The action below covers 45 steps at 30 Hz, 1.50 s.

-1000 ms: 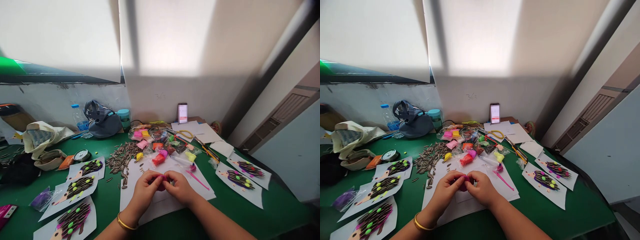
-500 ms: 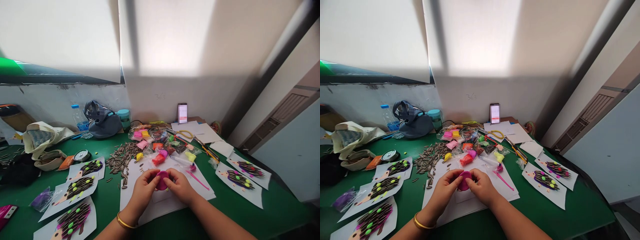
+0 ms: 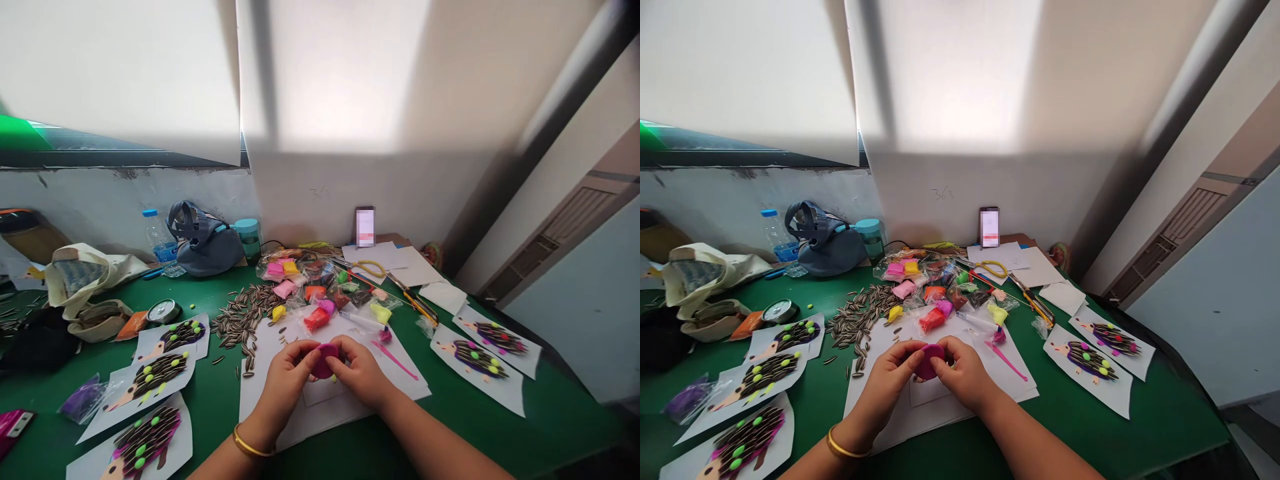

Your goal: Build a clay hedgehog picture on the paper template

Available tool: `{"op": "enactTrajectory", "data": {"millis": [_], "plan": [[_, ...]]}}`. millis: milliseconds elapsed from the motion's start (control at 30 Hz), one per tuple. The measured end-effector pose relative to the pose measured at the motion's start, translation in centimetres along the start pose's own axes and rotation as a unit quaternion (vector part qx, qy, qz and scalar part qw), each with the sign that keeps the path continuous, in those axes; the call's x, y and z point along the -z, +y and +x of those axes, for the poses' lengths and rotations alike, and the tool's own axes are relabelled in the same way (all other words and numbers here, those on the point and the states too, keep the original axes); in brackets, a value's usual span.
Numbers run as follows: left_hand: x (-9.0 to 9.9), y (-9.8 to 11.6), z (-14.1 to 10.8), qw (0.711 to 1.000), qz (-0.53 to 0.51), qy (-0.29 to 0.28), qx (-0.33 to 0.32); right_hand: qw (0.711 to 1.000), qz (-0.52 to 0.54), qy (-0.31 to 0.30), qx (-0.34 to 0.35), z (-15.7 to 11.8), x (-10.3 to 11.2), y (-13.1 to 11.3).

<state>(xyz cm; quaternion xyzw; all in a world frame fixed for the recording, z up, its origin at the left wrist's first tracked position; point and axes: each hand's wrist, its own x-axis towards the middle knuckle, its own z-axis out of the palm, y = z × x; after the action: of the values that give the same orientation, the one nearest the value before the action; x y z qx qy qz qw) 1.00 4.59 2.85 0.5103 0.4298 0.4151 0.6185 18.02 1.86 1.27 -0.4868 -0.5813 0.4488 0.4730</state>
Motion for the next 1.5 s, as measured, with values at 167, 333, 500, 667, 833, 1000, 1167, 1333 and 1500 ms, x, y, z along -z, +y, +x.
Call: {"op": "enactTrajectory", "data": {"millis": [167, 333, 500, 667, 833, 1000, 1167, 1333, 1500], "plan": [[-0.12, 0.19, 0.02, 1.000, 0.001, 0.000, -0.006, 1.000, 0.001, 0.004, 0.001, 0.04, 0.14, 0.26], [-0.03, 0.03, -0.03, 1.000, 0.008, -0.015, -0.019, 1.000, -0.013, -0.009, -0.011, -0.04, 0.04, -0.03], [0.15, -0.24, 0.00, 0.998, 0.054, -0.026, -0.036, 0.997, -0.075, -0.029, 0.016, -0.16, 0.03, -0.56], [0.09, -0.52, -0.04, 0.996, 0.061, -0.019, -0.058, 0.997, -0.066, -0.020, 0.018, -0.20, 0.07, -0.60], [0.15, -0.78, -0.14, 0.982, 0.116, -0.024, -0.148, 1.000, 0.001, -0.010, 0.005, -0.17, 0.21, -0.12], [0.33, -0.52, -0.17, 0.961, 0.171, -0.028, -0.215, 1.000, 0.010, -0.023, 0.007, -0.08, 0.28, -0.05], [0.43, -0.55, -0.31, 0.962, 0.192, -0.020, -0.191, 0.998, -0.036, -0.040, 0.016, -0.16, 0.18, -0.40], [0.42, -0.59, -0.32, 0.968, 0.198, -0.001, -0.156, 0.996, -0.074, -0.041, 0.026, -0.26, 0.15, -0.65], [0.38, -0.40, -0.36, 0.959, 0.222, 0.006, -0.179, 0.993, -0.100, -0.049, 0.033, -0.24, -0.03, -0.46]]}}
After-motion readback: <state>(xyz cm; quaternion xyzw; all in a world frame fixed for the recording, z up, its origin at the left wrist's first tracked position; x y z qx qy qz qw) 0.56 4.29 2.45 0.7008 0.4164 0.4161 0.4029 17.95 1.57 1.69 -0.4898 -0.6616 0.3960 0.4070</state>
